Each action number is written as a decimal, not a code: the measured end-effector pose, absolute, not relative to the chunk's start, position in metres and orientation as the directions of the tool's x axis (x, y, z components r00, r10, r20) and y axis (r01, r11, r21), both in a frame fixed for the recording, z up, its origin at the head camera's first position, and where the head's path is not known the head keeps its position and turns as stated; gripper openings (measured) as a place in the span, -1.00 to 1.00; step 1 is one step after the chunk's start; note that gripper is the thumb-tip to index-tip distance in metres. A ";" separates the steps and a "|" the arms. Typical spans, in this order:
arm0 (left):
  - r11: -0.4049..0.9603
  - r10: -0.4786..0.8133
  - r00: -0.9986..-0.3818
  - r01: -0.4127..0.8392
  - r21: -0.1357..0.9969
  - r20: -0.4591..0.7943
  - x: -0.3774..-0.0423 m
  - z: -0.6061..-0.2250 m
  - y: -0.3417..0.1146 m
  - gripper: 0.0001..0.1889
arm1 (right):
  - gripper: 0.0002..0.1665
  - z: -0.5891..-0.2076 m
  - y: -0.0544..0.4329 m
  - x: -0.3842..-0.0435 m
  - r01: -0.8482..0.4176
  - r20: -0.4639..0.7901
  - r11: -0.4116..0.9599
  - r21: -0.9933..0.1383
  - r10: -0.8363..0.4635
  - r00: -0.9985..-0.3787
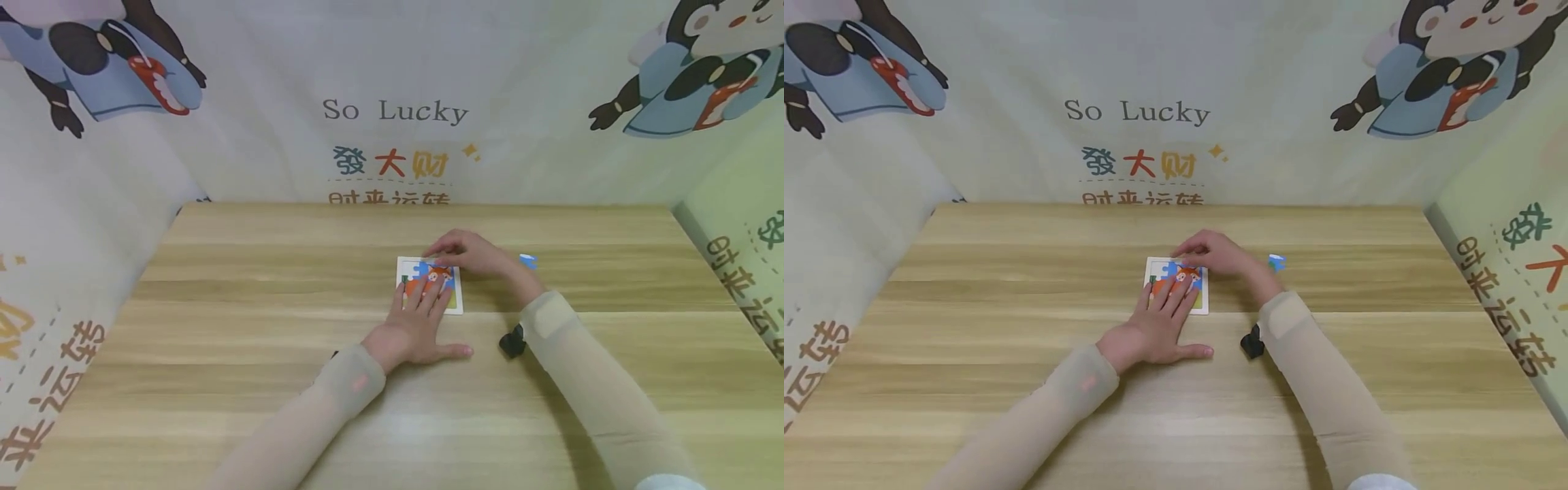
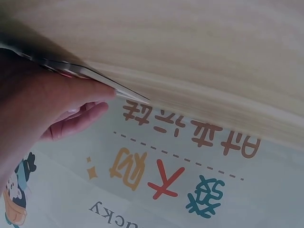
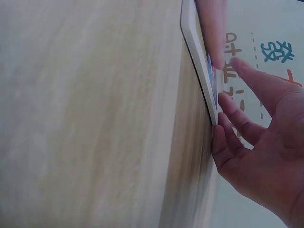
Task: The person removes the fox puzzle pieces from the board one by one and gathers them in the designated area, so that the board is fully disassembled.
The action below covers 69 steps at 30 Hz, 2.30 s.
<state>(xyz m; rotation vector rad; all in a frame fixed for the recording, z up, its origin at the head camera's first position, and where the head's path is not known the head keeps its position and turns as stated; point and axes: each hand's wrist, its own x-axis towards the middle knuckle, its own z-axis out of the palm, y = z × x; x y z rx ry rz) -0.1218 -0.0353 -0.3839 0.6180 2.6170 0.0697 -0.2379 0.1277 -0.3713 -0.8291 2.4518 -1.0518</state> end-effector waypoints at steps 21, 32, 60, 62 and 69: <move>0.897 0.439 -0.802 0.415 0.149 -0.405 -0.120 -0.384 -0.038 0.14 | -0.77 -0.371 0.107 -0.237 -0.460 -0.106 0.617 -0.639 -0.662 -0.742; 0.894 0.445 -0.809 0.424 0.145 -0.384 -0.116 -0.378 -0.036 0.14 | -0.87 -0.371 0.098 -0.240 -0.374 -0.169 0.641 -0.670 -0.622 -0.764; 0.897 0.438 -0.813 0.423 0.129 -0.382 -0.119 -0.383 -0.037 0.14 | -0.91 -0.374 0.094 -0.241 -0.316 -0.139 0.557 -0.768 -0.627 -0.766; 0.896 0.443 -0.822 0.422 0.139 -0.359 -0.118 -0.380 -0.037 0.11 | -0.90 -0.373 0.093 -0.242 -0.310 -0.149 0.563 -0.767 -0.625 -0.766; 0.905 0.425 -0.842 0.402 0.140 -0.333 -0.119 -0.372 -0.030 0.10 | -0.88 -0.370 0.092 -0.242 -0.257 -0.220 0.592 -0.764 -0.613 -0.758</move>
